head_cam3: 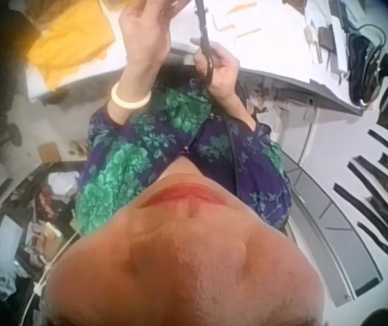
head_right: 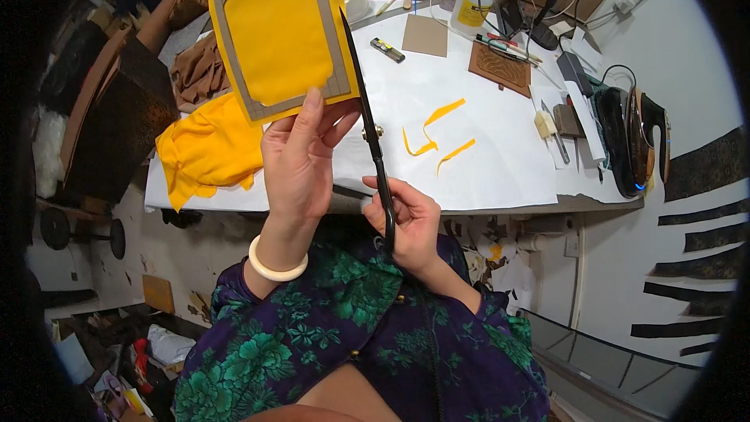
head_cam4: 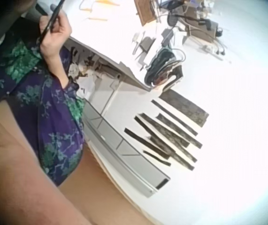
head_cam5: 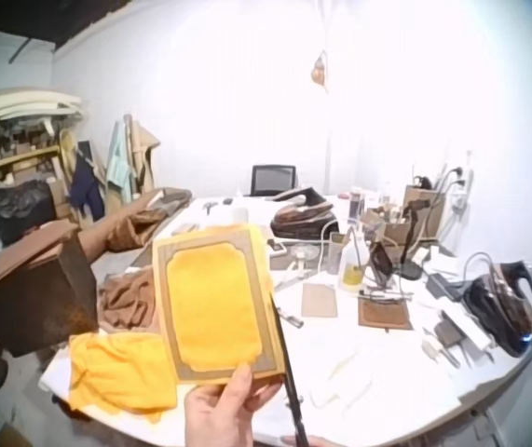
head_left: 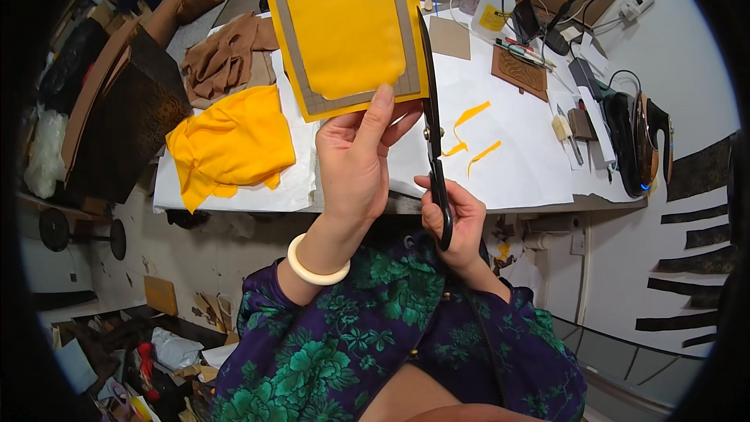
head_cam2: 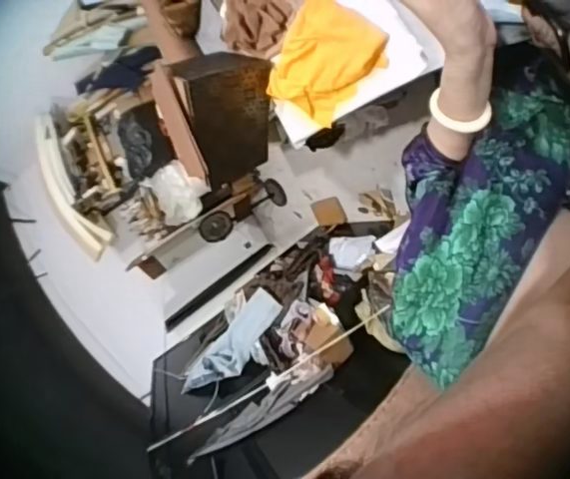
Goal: The person applies adhesive to a rectangular frame, places it on a yellow fabric, and uses an iron to press it. They then use scissors to cut the fabric around the frame, trim the edges, and iron the cut piece. Finally, they use a pen to mark the fabric.
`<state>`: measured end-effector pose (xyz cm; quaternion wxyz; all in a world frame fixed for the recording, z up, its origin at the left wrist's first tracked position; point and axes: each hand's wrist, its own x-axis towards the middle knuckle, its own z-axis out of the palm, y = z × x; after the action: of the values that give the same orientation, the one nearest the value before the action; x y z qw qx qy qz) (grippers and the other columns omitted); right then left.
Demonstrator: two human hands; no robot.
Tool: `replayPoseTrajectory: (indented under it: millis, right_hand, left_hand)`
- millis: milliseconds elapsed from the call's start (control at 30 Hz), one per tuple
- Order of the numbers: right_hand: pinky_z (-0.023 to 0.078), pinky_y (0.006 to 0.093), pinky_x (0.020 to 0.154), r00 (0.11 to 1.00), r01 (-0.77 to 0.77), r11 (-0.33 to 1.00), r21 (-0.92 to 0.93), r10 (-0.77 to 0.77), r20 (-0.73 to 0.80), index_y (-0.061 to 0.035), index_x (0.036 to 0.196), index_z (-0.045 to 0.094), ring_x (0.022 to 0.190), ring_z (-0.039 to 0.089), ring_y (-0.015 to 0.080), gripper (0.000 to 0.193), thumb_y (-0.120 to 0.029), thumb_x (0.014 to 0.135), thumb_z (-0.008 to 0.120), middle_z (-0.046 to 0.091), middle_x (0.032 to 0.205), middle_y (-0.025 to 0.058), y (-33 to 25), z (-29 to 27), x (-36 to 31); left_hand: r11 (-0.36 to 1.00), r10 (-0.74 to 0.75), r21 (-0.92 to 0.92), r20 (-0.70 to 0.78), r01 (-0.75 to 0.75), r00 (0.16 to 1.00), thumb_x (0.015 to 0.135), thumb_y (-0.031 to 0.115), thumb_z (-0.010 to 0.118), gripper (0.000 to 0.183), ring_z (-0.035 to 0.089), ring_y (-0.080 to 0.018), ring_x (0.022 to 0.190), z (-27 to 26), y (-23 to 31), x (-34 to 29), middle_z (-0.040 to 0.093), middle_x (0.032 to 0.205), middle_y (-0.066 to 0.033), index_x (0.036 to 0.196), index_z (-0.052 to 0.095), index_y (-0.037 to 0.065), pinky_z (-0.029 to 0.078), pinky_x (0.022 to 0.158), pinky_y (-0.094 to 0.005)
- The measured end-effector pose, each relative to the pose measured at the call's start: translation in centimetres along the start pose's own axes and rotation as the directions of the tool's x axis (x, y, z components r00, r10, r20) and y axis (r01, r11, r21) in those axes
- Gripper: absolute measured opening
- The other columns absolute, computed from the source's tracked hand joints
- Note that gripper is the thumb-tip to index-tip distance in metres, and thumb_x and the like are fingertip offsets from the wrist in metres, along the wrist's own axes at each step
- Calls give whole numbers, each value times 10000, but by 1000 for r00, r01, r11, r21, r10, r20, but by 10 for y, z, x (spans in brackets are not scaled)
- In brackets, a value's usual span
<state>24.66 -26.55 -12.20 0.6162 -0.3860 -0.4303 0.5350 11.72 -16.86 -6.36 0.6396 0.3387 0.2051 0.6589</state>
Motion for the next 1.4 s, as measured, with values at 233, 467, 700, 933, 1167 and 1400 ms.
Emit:
replayPoseTrajectory:
  millis: [233,467,700,933,1167,1400]
  right_hand:
    - [394,163,633,1000,-5,999,35,4,11,99,1311,590,703,490,-2,425,-66,945,730,543,832,-63,-1,0,0]
    - [392,165,643,997,54,994,93,-58,49,120,1312,573,719,470,4,485,-123,927,742,526,847,-53,-3,-3,9]
    - [343,175,521,998,60,997,52,-59,-35,139,1291,577,614,455,33,678,-369,892,782,544,792,2,-7,2,14]
    - [343,172,513,997,76,994,79,-74,-34,139,1284,578,593,444,28,592,-295,930,769,542,801,-10,-3,0,14]
    - [346,178,510,994,84,995,51,-80,-74,128,1275,590,585,454,23,538,-264,948,759,562,807,-21,-3,3,12]
    - [411,151,640,998,43,995,86,-40,-39,99,1311,591,722,534,2,422,-116,972,723,561,861,-55,-3,-1,9]
  left_hand:
    - [1000,-5,16,26,4,1000,1040,195,619,248,720,-261,1064,0,2,-1,730,1137,-136,1176,681,-4,570,973,-402]
    - [999,-41,-15,16,41,999,1022,143,640,217,725,-246,1028,2,-4,-9,729,1110,-120,1162,691,-15,600,939,-382]
    - [998,-56,43,47,54,997,1037,177,620,244,726,-253,1039,-2,-12,-15,731,1125,-142,1182,680,-9,593,947,-376]
    - [998,-46,39,59,43,997,1041,170,612,250,724,-254,1046,-1,-15,-17,729,1131,-147,1204,670,-10,595,951,-378]
    - [998,-50,41,59,48,997,1041,180,615,253,723,-252,1050,-1,-16,-16,728,1135,-144,1211,670,2,595,950,-378]
    - [998,-44,48,50,41,998,1037,181,622,254,722,-255,1058,1,-15,-16,727,1141,-148,1210,669,1,594,955,-386]
